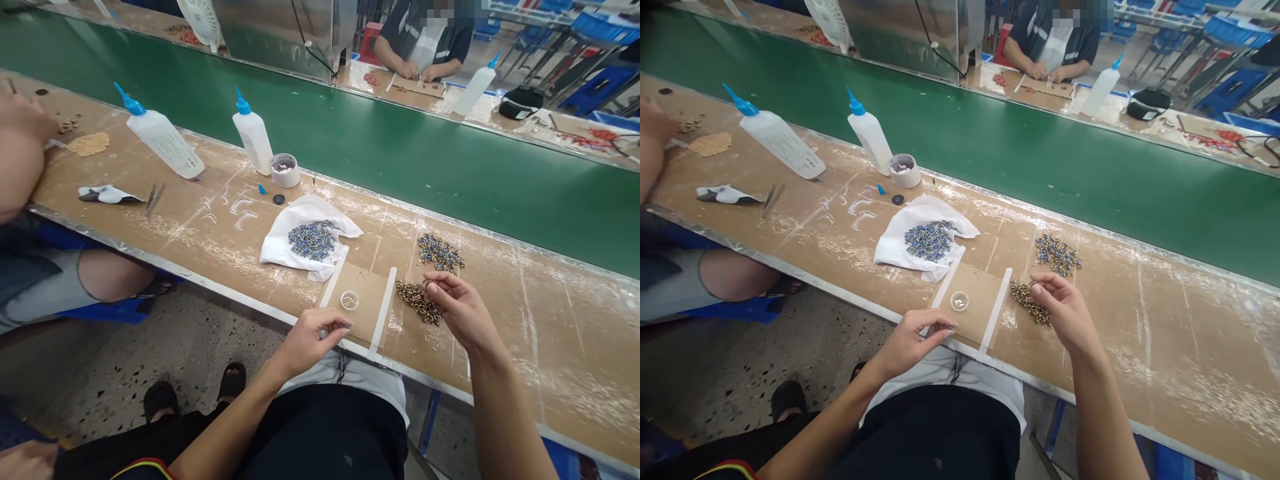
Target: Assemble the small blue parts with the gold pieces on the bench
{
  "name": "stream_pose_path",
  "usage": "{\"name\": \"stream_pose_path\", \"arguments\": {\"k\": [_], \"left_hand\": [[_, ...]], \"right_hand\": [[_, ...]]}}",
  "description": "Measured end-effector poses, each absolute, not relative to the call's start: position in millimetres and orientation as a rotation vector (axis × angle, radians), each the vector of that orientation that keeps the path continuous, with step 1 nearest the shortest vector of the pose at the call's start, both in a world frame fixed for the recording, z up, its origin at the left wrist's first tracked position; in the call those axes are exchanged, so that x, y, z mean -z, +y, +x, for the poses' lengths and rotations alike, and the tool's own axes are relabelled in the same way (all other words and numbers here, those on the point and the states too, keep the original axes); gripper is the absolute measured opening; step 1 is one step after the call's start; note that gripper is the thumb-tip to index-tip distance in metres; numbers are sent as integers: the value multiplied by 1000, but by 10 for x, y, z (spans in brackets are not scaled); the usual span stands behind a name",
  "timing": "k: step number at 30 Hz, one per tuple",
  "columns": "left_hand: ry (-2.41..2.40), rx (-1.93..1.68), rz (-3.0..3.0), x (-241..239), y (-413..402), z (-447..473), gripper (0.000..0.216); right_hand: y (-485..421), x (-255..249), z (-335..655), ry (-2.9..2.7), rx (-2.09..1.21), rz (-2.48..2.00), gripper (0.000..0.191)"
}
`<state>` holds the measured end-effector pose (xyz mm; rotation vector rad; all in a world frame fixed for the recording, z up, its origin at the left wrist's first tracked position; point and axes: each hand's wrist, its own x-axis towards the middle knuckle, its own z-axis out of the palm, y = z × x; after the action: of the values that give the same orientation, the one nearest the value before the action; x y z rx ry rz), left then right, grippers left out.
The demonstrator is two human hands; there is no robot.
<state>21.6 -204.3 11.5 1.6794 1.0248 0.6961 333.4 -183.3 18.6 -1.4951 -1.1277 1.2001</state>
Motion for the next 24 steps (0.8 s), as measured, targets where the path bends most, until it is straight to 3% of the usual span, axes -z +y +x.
{"name": "stream_pose_path", "arguments": {"k": [10,24], "left_hand": [[908,-847,1739,-551,-2050,442,17],[902,-954,1858,-672,-2138,684,19]], "right_hand": [[-2434,-346,2592,-692,-1406,-1183,22],[-2718,-581,2304,-879,-1148,-1332,11]]}}
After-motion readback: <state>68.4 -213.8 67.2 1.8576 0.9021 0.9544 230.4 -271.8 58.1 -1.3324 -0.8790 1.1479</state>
